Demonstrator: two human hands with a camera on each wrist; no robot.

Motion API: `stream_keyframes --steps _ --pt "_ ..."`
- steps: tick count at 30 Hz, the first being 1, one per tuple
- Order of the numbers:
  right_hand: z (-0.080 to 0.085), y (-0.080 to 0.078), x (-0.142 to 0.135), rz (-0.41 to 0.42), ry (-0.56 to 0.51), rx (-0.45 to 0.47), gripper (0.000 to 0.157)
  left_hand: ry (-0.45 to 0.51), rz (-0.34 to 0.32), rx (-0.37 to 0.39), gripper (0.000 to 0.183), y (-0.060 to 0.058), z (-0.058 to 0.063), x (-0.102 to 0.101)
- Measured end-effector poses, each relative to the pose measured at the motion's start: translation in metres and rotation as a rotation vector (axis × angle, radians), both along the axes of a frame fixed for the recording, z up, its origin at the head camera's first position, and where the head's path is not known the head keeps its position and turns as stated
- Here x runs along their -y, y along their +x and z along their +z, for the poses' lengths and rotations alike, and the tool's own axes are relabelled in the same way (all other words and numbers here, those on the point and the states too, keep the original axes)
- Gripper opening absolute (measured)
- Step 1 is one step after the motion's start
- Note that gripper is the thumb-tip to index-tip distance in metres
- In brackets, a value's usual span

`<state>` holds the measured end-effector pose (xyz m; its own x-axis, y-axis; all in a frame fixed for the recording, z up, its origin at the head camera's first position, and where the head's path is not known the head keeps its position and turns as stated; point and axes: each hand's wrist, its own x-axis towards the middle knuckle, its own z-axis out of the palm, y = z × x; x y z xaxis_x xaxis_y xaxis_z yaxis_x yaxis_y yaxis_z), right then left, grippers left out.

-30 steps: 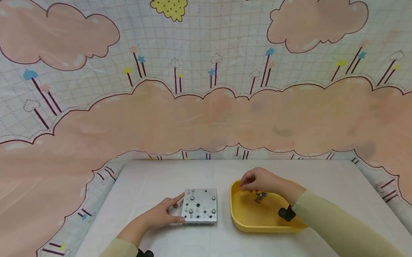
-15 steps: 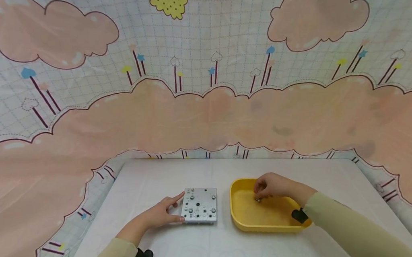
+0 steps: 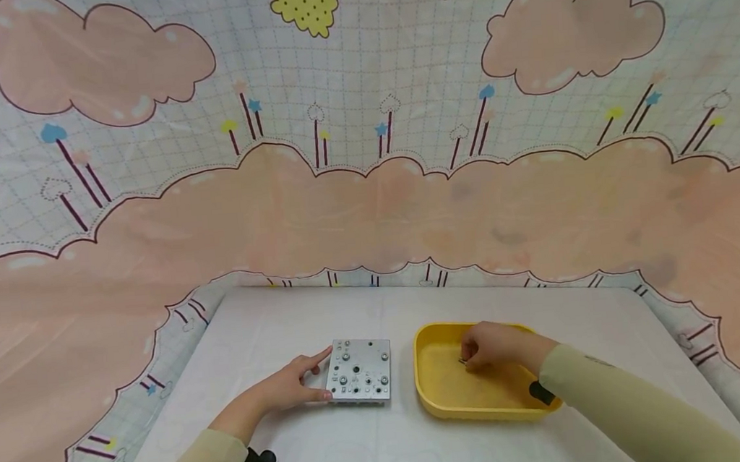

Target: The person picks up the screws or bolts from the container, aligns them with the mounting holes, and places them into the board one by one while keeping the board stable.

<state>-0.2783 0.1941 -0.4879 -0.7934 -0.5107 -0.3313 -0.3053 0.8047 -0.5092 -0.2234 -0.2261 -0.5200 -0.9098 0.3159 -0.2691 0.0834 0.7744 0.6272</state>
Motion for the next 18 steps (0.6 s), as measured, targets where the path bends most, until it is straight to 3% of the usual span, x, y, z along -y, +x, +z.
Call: stream_keyframes --steps 9,18 --pt "-0.0052 -0.0007 0.0036 0.115 0.063 -0.126 0.02 0.004 0.002 0.007 0.094 0.0009 0.0022 -0.0009" --pt "-0.0057 0.0 0.0079 0.118 0.078 -0.172 0.023 0.008 0.004 0.006 0.094 0.0007 0.0009 -0.0004"
